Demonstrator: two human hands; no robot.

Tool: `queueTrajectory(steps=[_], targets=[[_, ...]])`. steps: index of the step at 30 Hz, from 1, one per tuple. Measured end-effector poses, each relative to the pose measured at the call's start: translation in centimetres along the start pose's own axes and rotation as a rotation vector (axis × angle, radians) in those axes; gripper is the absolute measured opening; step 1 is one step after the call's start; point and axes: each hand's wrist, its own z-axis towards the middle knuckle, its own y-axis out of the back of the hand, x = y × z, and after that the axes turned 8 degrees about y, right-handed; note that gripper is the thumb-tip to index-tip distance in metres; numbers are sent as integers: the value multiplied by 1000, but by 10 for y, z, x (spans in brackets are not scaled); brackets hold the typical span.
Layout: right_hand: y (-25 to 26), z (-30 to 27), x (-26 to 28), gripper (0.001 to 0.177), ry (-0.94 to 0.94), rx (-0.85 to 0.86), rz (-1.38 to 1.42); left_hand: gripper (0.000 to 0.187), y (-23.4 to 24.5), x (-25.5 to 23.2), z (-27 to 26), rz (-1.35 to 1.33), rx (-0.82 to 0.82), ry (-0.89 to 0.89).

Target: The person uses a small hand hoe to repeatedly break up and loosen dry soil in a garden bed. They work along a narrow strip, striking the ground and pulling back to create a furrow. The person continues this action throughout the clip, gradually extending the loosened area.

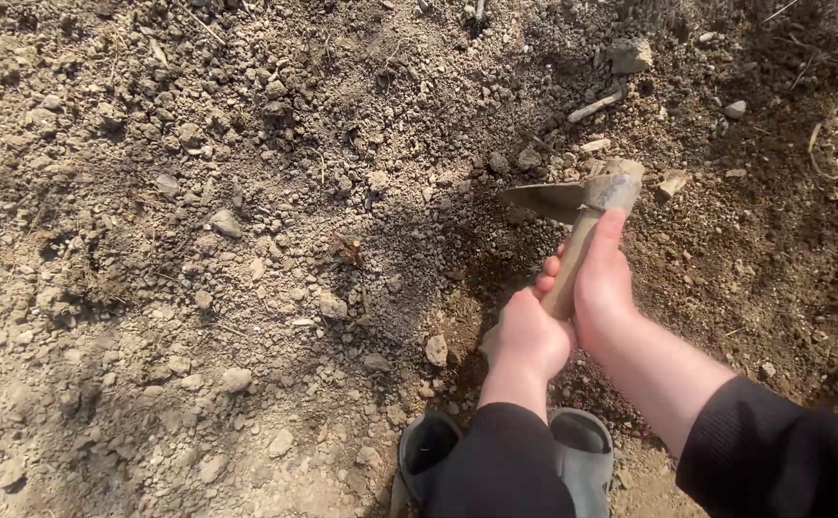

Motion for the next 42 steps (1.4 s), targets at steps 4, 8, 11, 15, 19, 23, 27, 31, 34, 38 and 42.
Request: queueTrajectory(steps=[4,8,11,15,19,23,27,31,34,38,42], targets=[[-12,-13,-20,72,-68,76,-133,23,-6,37,18,-388,43,34],[-1,-23,-106,74,-280,200,-118,19,-25,130,33,-338,20,154],[3,-42,-144,71,-401,224,-71,20,-29,170,22,-440,-2,248],[10,-64,-146,68,-383,286,-95,23,-18,174,-8,-319,-7,300],[2,-68,-111,69,-293,366,-103,24,-7,148,-19,-335,-61,228],[-21,-72,-62,71,-144,366,-129,24,23,104,-38,-307,-111,206],[-41,-59,-44,79,-18,321,-65,54,49,82,-32,-332,-54,40],[-46,-47,-66,77,-3,256,-40,51,43,107,10,-329,-45,-3],[-39,-42,-127,79,-96,216,-74,44,7,172,67,-245,-31,28],[-38,-76,-183,68,-287,212,-22,27,24,209,22,-266,29,239],[-36,-118,-188,68,-249,236,-191,21,18,239,4,-355,-25,263]])
